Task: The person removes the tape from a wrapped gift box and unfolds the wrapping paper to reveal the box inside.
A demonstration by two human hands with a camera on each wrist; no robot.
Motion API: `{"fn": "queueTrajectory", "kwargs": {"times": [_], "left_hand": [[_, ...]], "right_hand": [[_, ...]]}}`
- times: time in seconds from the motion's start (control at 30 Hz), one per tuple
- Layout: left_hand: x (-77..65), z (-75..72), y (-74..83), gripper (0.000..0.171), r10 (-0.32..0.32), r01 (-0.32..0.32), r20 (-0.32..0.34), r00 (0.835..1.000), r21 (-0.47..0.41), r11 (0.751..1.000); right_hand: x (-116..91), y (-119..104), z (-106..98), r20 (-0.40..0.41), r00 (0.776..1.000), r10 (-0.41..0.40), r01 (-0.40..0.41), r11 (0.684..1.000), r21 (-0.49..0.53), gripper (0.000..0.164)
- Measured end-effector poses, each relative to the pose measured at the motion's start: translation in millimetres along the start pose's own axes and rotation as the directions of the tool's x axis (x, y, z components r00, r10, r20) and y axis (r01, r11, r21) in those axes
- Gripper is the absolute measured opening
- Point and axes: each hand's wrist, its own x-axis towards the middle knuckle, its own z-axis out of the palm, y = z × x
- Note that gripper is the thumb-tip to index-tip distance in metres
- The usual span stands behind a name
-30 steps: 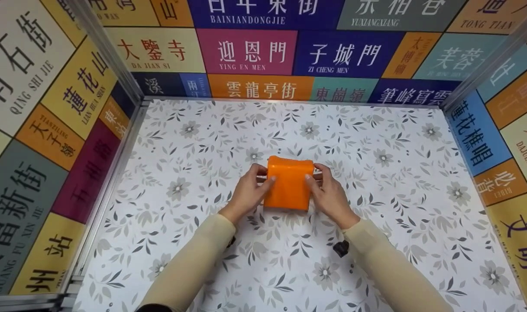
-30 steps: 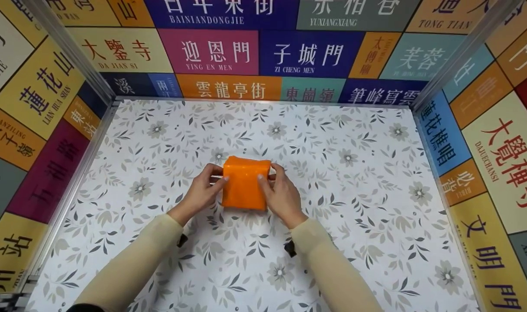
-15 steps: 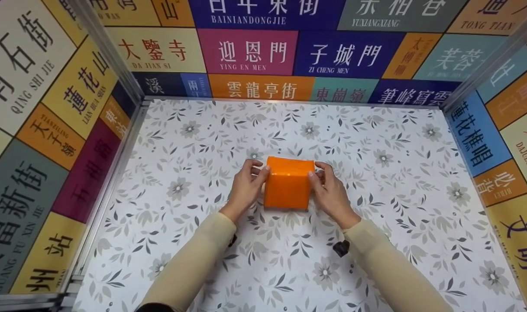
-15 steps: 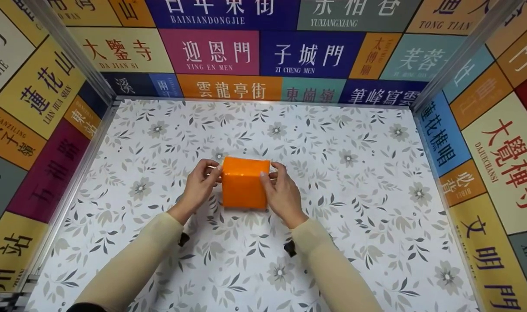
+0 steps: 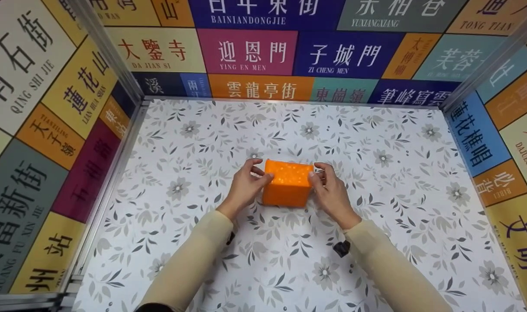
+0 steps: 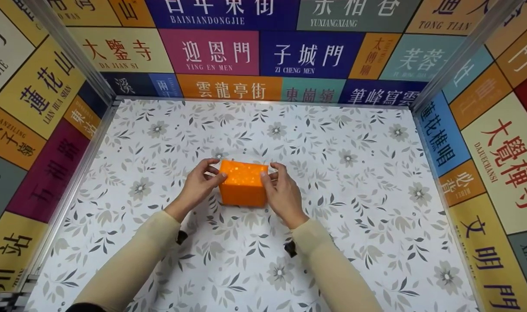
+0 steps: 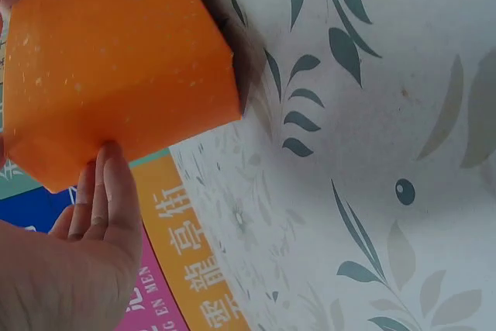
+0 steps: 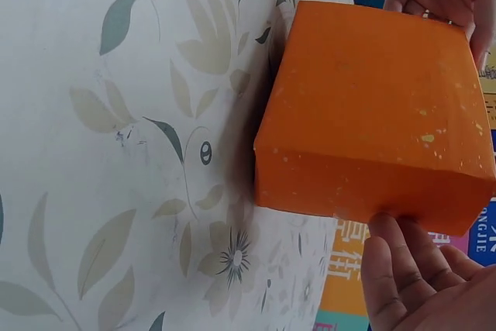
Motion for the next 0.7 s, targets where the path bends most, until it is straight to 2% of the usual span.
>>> {"fn": "queueTrajectory", "kwargs": {"times": [0.17, 0.33, 0.47, 0.6, 0.7], "left_hand": [[-0.6, -4.2, -0.1, 0.053, 0.005, -0.012, 0.105, 0.994, 0.064, 0.998], [-2.8, -8.5, -0.5, 0.052, -0.064, 0.042, 0.204, 0.977, 0.106, 0.993], [-2.8, -9.6, -1.7, 0.055, -0.065, 0.038, 0.229, 0.971, 0.122, 0.992], [-3.6, -9.4, -2.0, 0.055, -0.023, -0.004, 0.229, 0.973, 0.118, 0.993], [-5.0, -8.7, -1.4, 0.052, 0.019, -0.037, 0.233, 0.972, 0.076, 0.996]], "right_hand": [[1.3, -0.2, -1.8, 0.06, 0.997, 0.04, -0.037, 0.998, -0.054, 0.052], [1.0, 0.3, -4.9, 0.179, 0.974, 0.141, -0.122, 0.986, -0.116, 0.059], [0.6, -0.2, -6.4, 0.228, 0.96, 0.163, -0.139, 0.984, -0.115, 0.062], [-0.3, -1.4, -5.8, 0.24, 0.958, 0.16, -0.156, 0.987, -0.037, 0.055], [-1.7, -1.5, -4.8, 0.231, 0.963, 0.137, -0.144, 0.99, 0.014, 0.048]]}}
